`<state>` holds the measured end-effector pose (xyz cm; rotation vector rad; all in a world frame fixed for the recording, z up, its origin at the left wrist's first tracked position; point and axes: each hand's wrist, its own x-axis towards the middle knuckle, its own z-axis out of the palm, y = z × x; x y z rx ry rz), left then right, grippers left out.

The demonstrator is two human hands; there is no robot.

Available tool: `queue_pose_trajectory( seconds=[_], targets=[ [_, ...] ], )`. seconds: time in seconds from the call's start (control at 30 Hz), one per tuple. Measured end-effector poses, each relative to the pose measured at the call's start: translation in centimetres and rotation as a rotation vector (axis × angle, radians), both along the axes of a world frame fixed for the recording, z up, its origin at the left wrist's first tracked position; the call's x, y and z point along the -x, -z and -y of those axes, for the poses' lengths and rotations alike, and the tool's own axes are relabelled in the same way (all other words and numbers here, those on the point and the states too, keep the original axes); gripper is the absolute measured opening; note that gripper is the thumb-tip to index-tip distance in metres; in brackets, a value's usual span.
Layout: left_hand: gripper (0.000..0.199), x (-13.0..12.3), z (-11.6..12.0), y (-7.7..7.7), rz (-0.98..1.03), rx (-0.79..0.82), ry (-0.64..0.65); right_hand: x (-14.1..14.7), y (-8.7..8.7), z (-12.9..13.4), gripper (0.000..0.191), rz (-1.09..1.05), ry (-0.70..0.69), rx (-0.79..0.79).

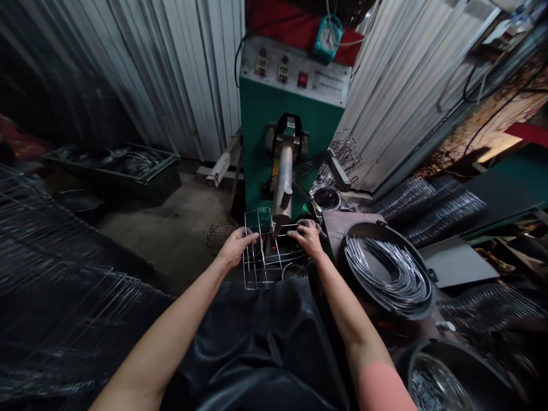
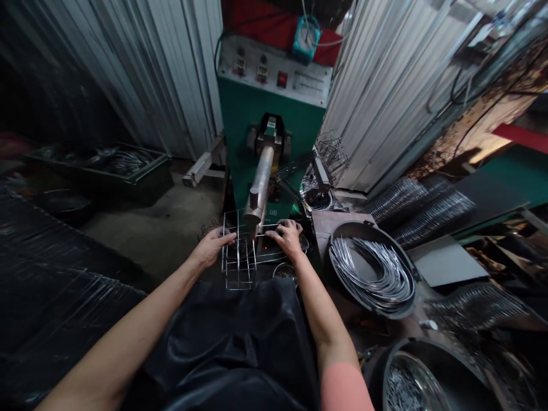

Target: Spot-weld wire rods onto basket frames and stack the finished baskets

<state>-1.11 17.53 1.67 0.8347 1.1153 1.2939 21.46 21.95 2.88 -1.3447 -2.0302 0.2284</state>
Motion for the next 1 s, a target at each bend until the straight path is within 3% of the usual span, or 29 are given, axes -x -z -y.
queue_pose_trajectory(
  seconds=[0.27, 0.37, 0.47, 0.63, 0.77, 0.87, 0.93, 1.0],
  targets=[
    [0.035, 0.6, 0.6, -0.2, 0.019, 0.004, 0.077, -0.3, -0.9, 1.7, 0.029, 0.096, -0.008, -0.033],
    [0.036, 1.9, 2.5, 0.0, 0.044, 0.023, 0.127, -2.0, -2.2, 4.1, 0.025, 0.119, -0.15, -0.057],
    [0.036, 3.6, 5.4, 0.7, 0.092, 0.054, 0.166, -4.9, -3.3, 6.8, 0.035, 0.055, -0.227, -0.065],
    [0.025, 5.1, 9.6, 1.5, 0.431, 0.066, 0.174, -8.4, -5.0, 9.5, 0.033, -0.112, -0.138, -0.165],
    [0.017, 5.0, 11.4, 1.8, 0.573, 0.015, 0.169, -7.3, -6.7, 10.9, 0.025, -0.263, -0.078, -0.233],
    [0.017, 5.9, 11.8, 1.7, 0.479, 0.022, 0.14, -5.2, -8.5, 12.1, 0.019, -0.31, -0.091, -0.302],
    [0.028, 7.1, 11.9, 0.8, 0.264, 0.042, 0.112, -3.7, -9.9, 13.1, 0.015, -0.289, -0.152, -0.358],
    [0.041, 8.2, 12.0, -1.1, -0.015, -0.013, -0.012, -2.3, -11.3, 14.0, 0.012, -0.221, -0.247, -0.397]
  ],
)
